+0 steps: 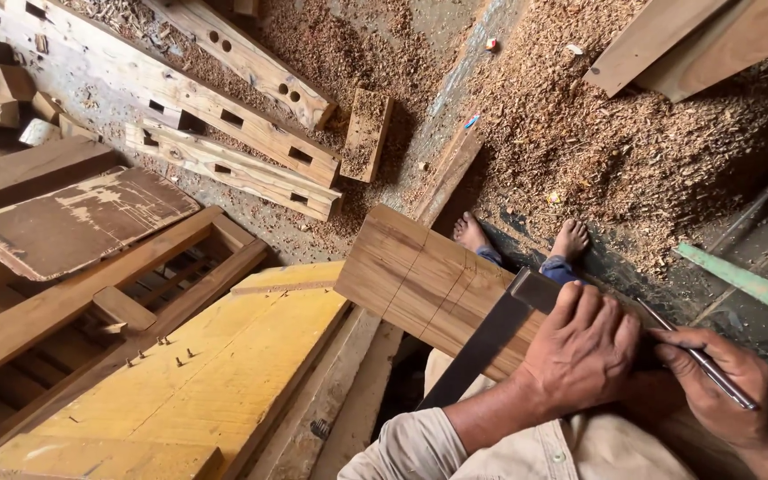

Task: The person is marking a wooden board with a square and a pencil based on notes in a notebook.

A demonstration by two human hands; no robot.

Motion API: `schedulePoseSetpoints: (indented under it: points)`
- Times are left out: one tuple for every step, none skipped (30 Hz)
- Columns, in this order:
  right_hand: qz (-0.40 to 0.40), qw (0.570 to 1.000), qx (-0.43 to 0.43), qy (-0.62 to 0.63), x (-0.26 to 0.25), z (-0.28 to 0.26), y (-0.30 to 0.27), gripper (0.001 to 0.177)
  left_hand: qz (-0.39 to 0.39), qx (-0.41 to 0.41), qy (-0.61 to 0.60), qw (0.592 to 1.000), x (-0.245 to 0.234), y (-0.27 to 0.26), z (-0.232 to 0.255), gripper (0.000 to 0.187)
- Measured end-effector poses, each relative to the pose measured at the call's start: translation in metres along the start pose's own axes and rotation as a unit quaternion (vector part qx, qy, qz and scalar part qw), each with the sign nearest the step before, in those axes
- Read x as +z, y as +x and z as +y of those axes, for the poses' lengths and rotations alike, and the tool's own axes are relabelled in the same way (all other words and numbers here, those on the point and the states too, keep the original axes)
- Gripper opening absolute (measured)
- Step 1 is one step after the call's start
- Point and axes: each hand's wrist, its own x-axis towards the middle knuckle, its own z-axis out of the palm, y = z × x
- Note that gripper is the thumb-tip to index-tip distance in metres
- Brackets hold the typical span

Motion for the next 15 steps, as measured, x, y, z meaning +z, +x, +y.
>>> schedulePoseSetpoints:
  points:
    - [0.0, 1.0, 0.0, 0.0, 0.0, 0.003, -0.001, 0.019, 0.0, 0.0, 0.0, 1.0, 0.0, 0.0, 0.0, 0.037]
    - [0.004, 1.0, -0.003, 0.012, 0.0, 0.006, -0.002, 0.02, -0.008, 0.006, 0.0, 1.0, 0.0, -0.001, 0.0, 0.038]
    - [0.007, 1.0, -0.005, 0.024, 0.0, 0.01, -0.003, 0.02, -0.015, 0.012, 0.0, 1.0, 0.0, -0.001, -0.001, 0.039]
    - [0.008, 1.0, -0.004, 0.023, 0.0, 0.009, -0.003, 0.02, -0.016, 0.013, -0.001, 1.0, 0.001, -0.001, 0.0, 0.039]
    - [0.004, 1.0, 0.003, 0.009, -0.001, 0.009, -0.002, 0.02, -0.009, 0.012, 0.008, 1.0, 0.002, -0.002, 0.0, 0.038]
    - [0.0, 1.0, 0.01, -0.006, -0.001, 0.008, -0.001, 0.02, -0.001, 0.011, 0.016, 1.0, 0.003, -0.002, 0.0, 0.038]
    - [0.0, 1.0, 0.01, -0.006, 0.0, 0.01, -0.002, 0.02, -0.002, 0.011, 0.016, 1.0, 0.004, -0.003, 0.0, 0.038]
    - [0.002, 1.0, 0.016, 0.004, 0.0, 0.012, -0.002, 0.02, 0.0, 0.01, 0.016, 1.0, 0.005, -0.003, 0.0, 0.037]
    - [0.003, 1.0, 0.022, 0.013, 0.0, 0.013, -0.004, 0.02, 0.001, 0.009, 0.015, 1.0, 0.006, -0.004, 0.001, 0.037]
    - [0.004, 1.0, 0.023, 0.013, 0.0, 0.013, -0.004, 0.02, 0.0, 0.01, 0.015, 1.0, 0.007, -0.005, 0.001, 0.037]
    - [0.003, 1.0, 0.009, 0.017, 0.0, 0.014, -0.003, 0.02, 0.007, 0.007, 0.012, 1.0, 0.007, -0.004, 0.001, 0.035]
    - [0.003, 1.0, -0.004, 0.02, 0.0, 0.014, -0.002, 0.019, 0.015, 0.004, 0.009, 1.0, 0.008, -0.004, 0.001, 0.034]
    - [0.003, 1.0, -0.004, 0.02, 0.0, 0.015, -0.002, 0.019, 0.015, 0.005, 0.009, 1.0, 0.007, -0.004, 0.001, 0.034]
    - [0.003, 1.0, 0.007, 0.025, 0.0, 0.015, -0.002, 0.018, 0.014, 0.006, 0.01, 1.0, 0.007, -0.004, 0.001, 0.034]
    - [0.001, 0.999, 0.018, 0.03, 0.001, 0.015, -0.003, 0.018, 0.013, 0.007, 0.011, 1.0, 0.006, -0.004, 0.001, 0.035]
